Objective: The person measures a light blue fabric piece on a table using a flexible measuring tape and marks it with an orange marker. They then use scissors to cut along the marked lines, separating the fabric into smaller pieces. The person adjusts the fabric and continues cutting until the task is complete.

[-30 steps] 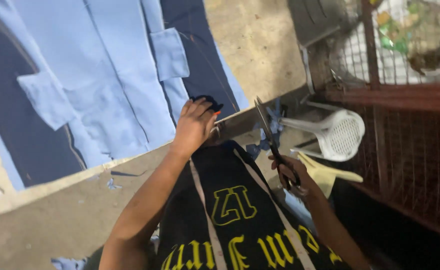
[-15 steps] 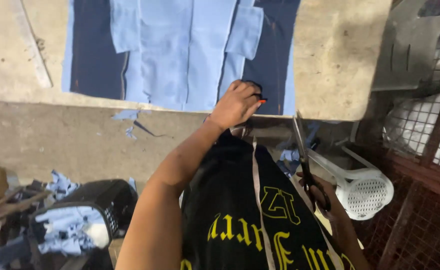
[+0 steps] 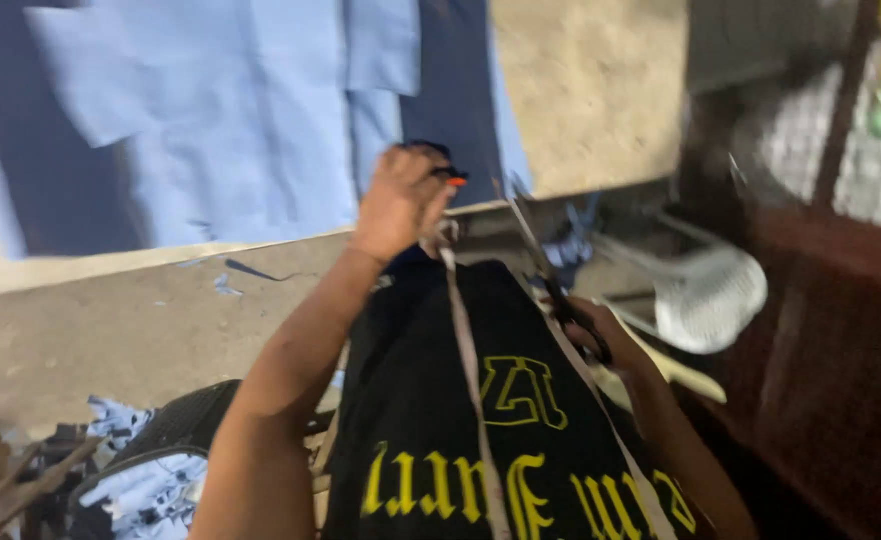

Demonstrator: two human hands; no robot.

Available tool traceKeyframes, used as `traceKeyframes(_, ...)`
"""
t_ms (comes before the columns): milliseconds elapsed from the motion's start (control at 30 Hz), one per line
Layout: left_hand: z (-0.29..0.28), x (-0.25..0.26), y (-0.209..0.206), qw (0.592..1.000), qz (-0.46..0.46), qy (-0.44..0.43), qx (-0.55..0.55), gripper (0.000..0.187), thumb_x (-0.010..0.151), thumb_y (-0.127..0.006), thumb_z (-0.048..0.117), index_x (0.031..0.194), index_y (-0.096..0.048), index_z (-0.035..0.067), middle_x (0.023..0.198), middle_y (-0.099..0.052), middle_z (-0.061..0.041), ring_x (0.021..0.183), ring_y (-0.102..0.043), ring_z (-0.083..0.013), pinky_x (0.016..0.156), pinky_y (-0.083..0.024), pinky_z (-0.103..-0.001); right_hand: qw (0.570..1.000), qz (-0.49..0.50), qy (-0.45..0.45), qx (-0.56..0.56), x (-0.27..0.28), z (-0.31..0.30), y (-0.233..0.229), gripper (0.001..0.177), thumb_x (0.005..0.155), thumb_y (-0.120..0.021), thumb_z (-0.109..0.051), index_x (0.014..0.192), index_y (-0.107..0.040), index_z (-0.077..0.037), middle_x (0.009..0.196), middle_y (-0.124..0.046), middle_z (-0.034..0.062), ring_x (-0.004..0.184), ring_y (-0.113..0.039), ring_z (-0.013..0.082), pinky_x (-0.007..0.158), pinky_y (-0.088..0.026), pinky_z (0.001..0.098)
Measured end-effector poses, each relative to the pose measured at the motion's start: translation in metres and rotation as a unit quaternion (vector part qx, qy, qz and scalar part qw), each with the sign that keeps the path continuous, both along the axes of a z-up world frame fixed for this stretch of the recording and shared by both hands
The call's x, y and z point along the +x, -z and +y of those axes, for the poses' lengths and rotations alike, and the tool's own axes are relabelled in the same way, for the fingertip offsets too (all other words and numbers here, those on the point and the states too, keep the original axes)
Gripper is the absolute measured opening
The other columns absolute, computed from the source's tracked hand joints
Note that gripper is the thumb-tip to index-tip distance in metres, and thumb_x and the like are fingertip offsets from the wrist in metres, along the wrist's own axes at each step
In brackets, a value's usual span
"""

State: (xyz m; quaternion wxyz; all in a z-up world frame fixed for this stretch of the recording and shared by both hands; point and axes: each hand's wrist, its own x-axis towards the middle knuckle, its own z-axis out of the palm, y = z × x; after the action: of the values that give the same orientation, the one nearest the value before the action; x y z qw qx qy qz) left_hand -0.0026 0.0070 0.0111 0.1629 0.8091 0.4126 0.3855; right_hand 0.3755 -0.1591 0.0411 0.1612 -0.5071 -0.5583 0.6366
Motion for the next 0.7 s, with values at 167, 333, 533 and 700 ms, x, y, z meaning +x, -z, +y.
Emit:
traceKeyframes(167,0.002,-0.004,-0.013,1.000,0.011,0.016,-0.017,0.026,0.111,-0.065,0.027,0.097,-0.077,0.008,0.112,-0.071,-0.009,0.109,-0.065,-0.0319,0.095,-0.043,-0.047,0.985,0.135,0.069,-0.087,-0.021,0.001,-0.012,0.044,0.099,-0.068,-0.025,0.132,-0.064,0.003,0.077,-0.070,0.0112,0.042,-0.064,0.0153,0.036,-0.051,0.0265)
traceKeyframes(333,0.003,-0.006,-0.005,1.000,0.030,-0.002,-0.004,0.027,0.111,-0.065,0.031,0.099,-0.079,0.011,0.112,-0.071,-0.006,0.107,-0.065,-0.0293,0.097,-0.042,-0.046,0.961,0.182,0.147,-0.148,-0.032,-0.014,-0.011,0.056,0.093,-0.079,-0.016,0.140,-0.059,0.007,0.090,-0.069,0.0143,0.043,-0.060,0.0099,0.038,-0.049,0.0231)
traceKeyframes(533,0.003,-0.006,-0.008,1.000,0.007,-0.011,-0.001,0.025,0.111,-0.068,0.028,0.096,-0.080,0.011,0.111,-0.072,-0.006,0.107,-0.067,-0.0295,0.097,-0.042,-0.044,0.977,0.113,0.142,-0.111,-0.046,-0.010,0.002,0.066,0.091,-0.083,-0.029,0.144,-0.060,0.004,0.091,-0.072,0.0155,0.045,-0.064,0.0128,0.039,-0.052,0.0246)
traceKeyframes(700,0.001,-0.005,-0.007,1.000,0.011,-0.018,-0.008,0.025,0.110,-0.070,0.026,0.095,-0.080,0.010,0.110,-0.073,-0.007,0.109,-0.067,-0.0297,0.098,-0.042,-0.044,0.986,0.065,0.130,-0.086,-0.052,-0.015,0.020,0.071,0.090,-0.084,-0.036,0.148,-0.059,-0.002,0.106,-0.074,0.0160,0.064,-0.074,0.0173,0.051,-0.062,0.0292)
